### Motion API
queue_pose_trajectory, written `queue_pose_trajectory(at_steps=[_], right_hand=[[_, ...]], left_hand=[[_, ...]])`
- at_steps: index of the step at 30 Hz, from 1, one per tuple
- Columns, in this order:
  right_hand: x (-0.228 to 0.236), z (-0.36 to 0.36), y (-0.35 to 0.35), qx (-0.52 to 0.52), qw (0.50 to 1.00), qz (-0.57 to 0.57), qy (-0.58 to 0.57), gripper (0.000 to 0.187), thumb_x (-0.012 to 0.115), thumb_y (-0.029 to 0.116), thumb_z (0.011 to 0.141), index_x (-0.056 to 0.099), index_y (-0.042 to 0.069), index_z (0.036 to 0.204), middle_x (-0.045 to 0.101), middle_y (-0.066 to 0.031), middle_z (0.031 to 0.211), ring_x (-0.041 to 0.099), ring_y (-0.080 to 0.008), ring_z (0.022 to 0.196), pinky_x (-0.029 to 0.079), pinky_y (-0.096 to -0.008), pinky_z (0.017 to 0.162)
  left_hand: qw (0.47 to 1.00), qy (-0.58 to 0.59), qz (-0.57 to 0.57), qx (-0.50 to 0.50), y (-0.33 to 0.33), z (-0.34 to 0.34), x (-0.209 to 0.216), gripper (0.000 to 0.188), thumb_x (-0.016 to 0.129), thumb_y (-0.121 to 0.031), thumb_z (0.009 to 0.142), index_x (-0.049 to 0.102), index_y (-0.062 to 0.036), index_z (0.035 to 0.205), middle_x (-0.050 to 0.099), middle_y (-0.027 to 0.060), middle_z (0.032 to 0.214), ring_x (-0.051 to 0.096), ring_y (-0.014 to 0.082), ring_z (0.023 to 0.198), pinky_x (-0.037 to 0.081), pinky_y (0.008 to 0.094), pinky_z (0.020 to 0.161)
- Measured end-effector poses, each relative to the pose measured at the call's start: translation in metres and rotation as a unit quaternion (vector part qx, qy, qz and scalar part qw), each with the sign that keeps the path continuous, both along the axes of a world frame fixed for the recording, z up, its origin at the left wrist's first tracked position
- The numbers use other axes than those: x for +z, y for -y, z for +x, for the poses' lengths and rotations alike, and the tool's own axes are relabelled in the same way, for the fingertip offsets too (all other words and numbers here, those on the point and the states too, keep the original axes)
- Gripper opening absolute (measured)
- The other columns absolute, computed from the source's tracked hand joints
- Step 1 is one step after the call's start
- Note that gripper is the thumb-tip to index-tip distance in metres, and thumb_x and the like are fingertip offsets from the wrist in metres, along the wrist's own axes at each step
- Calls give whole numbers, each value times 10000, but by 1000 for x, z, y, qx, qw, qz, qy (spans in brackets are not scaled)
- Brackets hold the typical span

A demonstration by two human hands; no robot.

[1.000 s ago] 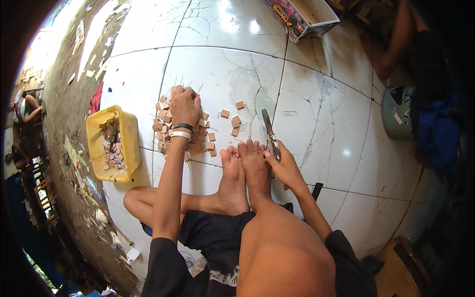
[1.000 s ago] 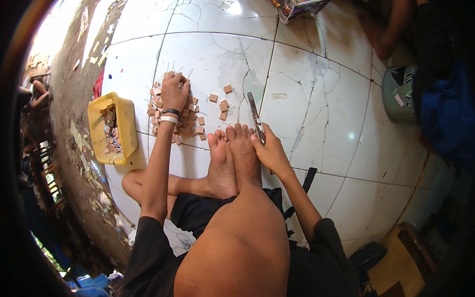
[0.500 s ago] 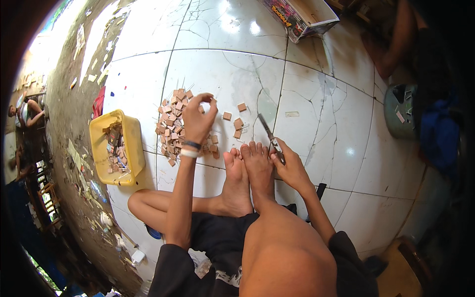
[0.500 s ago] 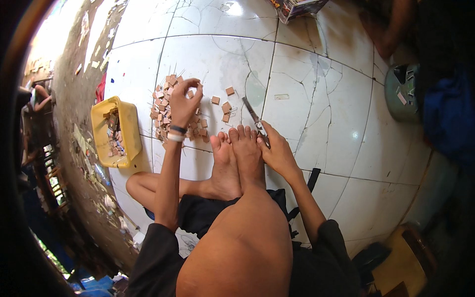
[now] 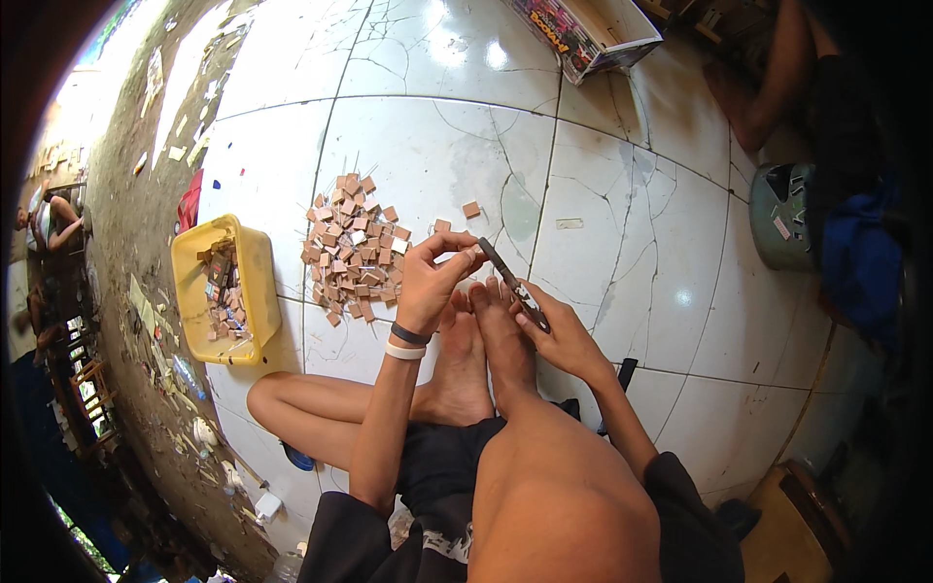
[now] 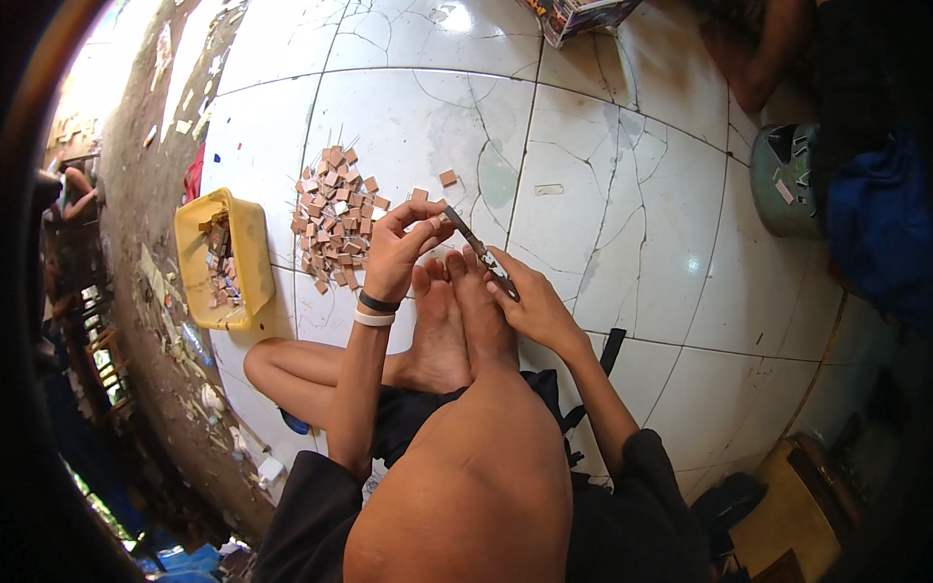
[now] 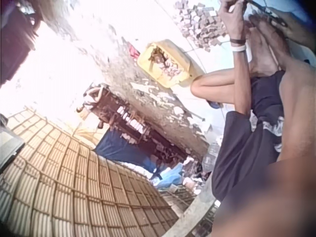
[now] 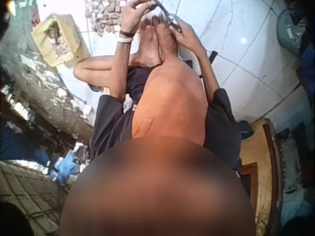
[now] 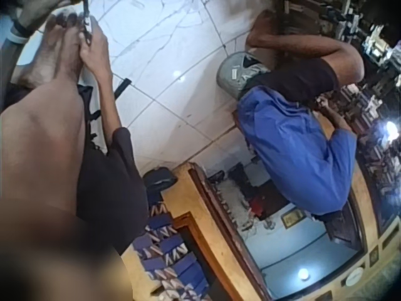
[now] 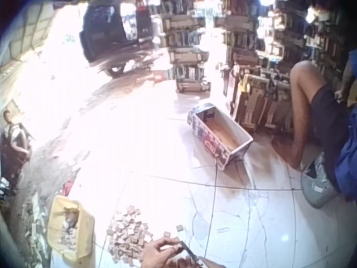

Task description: The person sits on the floor and uses a utility knife to trim and shape small wooden blocks. They pick up blocks from a pile, shave off edges, and place the finished pieces back onto the floor.

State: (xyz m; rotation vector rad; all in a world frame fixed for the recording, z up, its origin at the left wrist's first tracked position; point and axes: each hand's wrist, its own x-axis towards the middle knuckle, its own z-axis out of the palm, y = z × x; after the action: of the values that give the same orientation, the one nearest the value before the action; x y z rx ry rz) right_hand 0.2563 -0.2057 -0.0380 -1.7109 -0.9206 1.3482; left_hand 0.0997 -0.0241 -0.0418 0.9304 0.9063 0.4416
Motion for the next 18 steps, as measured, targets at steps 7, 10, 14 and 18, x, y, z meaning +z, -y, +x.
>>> queue_pose_trajectory(at_steps=[7,10,14,18], right_hand=[[2,0,1,-4,1000,-22,-19,546,647,115,1041,488,-22,1545,670,-296,1362,719,-391,1159,555,-432,1000],[0,0,1,-5,1000,-1,10,551,651,116,1039,485,-36,1542,664,-296,1374,719,-396,1162,557,-435,996],[-2,-1,0,-12,1000,3,17,551,654,113,1034,487,-36,1537,656,-296,1384,716,-405,1162,557,-445,995],[0,-3,-1,-17,999,18,36,546,650,98,1029,488,-37,1532,650,-302,1386,712,-418,1160,558,-448,989]], left_hand=[[999,20,-38,9,-1,-2,2,186,687,-24,1019,675,93,1164,731,160,1141,784,266,1030,661,325,907],[999,22,-45,16,0,-1,3,196,678,-17,1018,661,97,1177,723,168,1150,783,274,1038,663,339,925],[998,35,-50,21,-2,-1,3,197,669,-13,1017,654,100,1177,716,175,1159,781,283,1045,661,352,949],[998,29,-50,18,-3,-2,3,192,664,-15,1020,655,101,1172,715,179,1165,781,286,1045,659,354,958]])
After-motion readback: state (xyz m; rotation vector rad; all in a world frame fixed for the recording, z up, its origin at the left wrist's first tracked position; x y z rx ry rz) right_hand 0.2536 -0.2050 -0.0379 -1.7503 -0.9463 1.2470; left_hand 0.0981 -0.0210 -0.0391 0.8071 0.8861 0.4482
